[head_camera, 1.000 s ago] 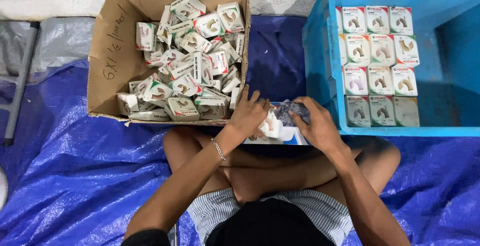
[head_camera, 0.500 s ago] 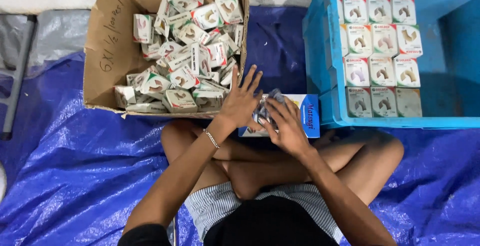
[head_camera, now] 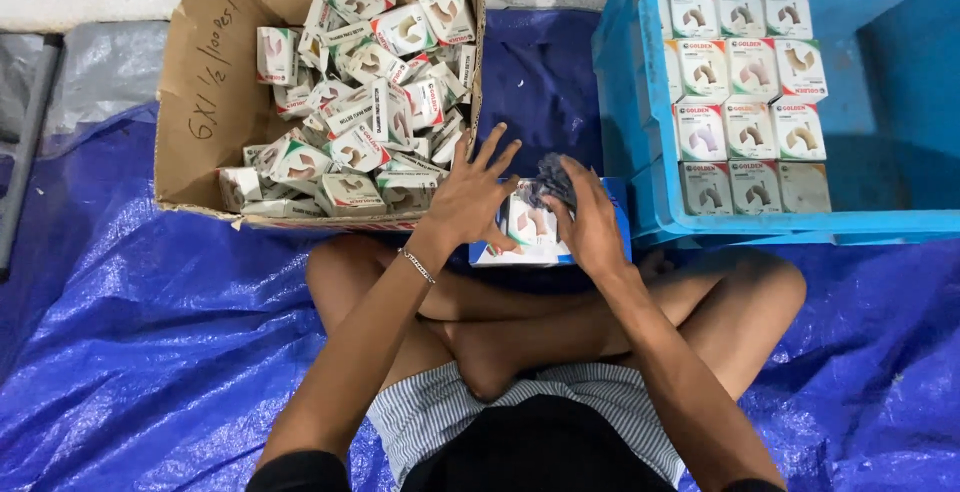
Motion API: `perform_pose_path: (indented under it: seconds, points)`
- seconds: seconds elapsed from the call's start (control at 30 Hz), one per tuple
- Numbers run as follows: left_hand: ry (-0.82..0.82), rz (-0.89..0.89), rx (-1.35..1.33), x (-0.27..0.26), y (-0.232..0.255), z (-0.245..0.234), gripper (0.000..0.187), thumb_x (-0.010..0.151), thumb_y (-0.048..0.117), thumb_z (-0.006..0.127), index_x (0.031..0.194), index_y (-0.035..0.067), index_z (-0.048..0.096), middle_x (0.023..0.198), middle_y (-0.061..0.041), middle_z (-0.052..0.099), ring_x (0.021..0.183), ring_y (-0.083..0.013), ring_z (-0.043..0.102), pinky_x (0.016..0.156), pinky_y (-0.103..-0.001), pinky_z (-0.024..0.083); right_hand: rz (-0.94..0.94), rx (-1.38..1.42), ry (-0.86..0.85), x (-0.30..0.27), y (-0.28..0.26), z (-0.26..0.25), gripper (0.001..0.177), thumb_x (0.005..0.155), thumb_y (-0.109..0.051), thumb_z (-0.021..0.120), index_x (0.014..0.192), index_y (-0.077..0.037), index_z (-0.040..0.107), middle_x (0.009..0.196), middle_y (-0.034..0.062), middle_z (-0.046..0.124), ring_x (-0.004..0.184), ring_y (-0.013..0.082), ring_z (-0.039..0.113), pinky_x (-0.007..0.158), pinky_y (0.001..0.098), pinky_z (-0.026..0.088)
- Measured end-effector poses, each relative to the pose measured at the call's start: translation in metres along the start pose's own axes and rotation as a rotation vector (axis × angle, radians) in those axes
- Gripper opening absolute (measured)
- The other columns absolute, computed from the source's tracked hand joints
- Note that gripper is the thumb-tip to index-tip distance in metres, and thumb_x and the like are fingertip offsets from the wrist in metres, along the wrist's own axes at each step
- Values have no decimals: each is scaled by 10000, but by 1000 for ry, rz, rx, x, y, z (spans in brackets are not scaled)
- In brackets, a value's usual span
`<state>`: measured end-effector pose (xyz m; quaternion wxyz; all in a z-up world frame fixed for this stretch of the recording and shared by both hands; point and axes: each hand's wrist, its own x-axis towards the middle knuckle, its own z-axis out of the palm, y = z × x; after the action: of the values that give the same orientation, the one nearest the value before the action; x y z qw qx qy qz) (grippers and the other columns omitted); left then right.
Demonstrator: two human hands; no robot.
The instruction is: Labeling small white boxes with blue stickers and sorting them into a blue plastic crate
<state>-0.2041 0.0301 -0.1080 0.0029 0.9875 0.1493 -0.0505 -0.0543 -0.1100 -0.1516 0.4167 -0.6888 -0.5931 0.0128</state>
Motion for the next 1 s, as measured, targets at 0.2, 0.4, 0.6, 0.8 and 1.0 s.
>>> perform_pose_path:
  seconds: [0.2, 0.4, 0.6, 0.8, 1.0]
  points:
    - [-33, -22, -18, 1, 1, 0, 933, 571, 766, 726, 1290, 177, 646, 1582, -118, 361, 1508, -369, 106, 1136, -640, 83, -7, 88, -107, -5, -29, -8, 498, 907, -62, 696, 1369, -37, 513, 1248, 242, 621, 1182, 485, 556, 1093, 618, 344]
    - [-56, -26, -37, 1, 2, -4, 936, 578, 765, 707, 1306, 182, 634, 1575, -111, 377, 1510, -364, 97, 1133, -621, 87, -109, 72, -225, -18, -16, -32, 454, 801, -13, 745, 1231, -137, 670, 1139, 117, 707, 1130, 394, 614, 1005, 527, 466]
    - [-25, -29, -44, 0, 2, -3, 937, 565, 771, 702, 1289, 179, 648, 1561, -96, 406, 1507, -350, 117, 1129, -601, 117, -37, 69, -110, -4, 16, 1, 365, 797, 88, 707, 1143, -29, 720, 1241, 222, 545, 1091, 465, 596, 945, 521, 517]
    - [-20, -40, -35, 2, 2, -5, 923, 545, 787, 711, 1233, 173, 682, 1550, -91, 428, 1501, -342, 131, 1120, -572, 132, -66, 14, -71, 10, 10, 22, 371, 830, -5, 743, 1193, -74, 707, 1059, 124, 603, 1036, 369, 613, 868, 477, 527]
    - [-40, -65, -52, 1, 2, -6, 956, 516, 788, 732, 1237, 163, 676, 1540, -95, 438, 1500, -337, 154, 1113, -547, 167, 0, 106, -206, 8, -19, -3, 356, 745, -49, 809, 1086, -117, 730, 981, 91, 683, 1005, 353, 633, 853, 459, 515]
